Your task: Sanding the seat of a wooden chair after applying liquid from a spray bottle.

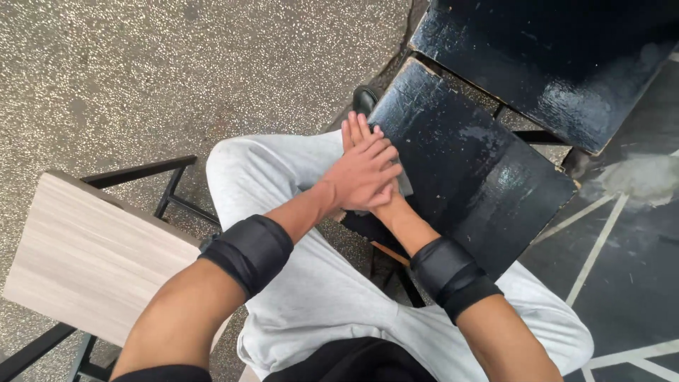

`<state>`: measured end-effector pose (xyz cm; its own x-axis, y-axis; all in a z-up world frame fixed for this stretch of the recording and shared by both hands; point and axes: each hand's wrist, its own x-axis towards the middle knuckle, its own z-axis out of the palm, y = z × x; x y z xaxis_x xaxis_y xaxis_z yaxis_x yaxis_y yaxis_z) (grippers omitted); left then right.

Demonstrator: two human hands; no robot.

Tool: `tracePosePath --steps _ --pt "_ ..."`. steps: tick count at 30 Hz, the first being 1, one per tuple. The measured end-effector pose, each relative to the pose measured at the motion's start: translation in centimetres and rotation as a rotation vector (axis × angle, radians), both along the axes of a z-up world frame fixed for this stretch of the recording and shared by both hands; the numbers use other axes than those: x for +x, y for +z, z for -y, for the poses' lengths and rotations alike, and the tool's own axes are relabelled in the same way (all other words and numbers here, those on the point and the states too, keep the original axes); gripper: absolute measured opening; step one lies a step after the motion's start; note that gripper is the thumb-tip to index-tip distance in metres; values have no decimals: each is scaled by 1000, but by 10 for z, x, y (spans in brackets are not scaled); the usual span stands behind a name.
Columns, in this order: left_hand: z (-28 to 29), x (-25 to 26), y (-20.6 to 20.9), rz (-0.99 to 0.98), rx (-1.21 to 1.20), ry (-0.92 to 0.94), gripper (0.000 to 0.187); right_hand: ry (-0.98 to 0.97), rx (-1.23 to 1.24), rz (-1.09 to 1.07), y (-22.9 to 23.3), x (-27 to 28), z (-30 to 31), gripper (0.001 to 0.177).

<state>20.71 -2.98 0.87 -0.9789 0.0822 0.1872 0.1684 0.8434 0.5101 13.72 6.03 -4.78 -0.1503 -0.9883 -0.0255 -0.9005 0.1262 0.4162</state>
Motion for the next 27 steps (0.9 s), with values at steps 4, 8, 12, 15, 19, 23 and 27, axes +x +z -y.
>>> tracePosePath --steps 4,8,12,15,19,23,27 --pt "12 -37 -10 -142 -28 91 41 29 -18 238 8 -43 22 97" --pt "27 -79 -18 -185 -43 179 38 74 -78 602 -6 -95 42 104" --pt "36 -118 -22 -208 -43 239 34 61 -50 702 20 -128 57 109" --pt "38 -135 -25 -226 -34 239 37 19 -52 609 25 -141 62 113" --pt "34 -141 -24 -243 -61 185 37 -57 -97 671 27 -144 54 114" --pt "26 -145 -20 -255 -110 111 37 -108 -182 652 12 -147 42 115" --pt "-4 -159 -18 -263 -59 39 37 -166 -213 637 23 -155 -1 114"
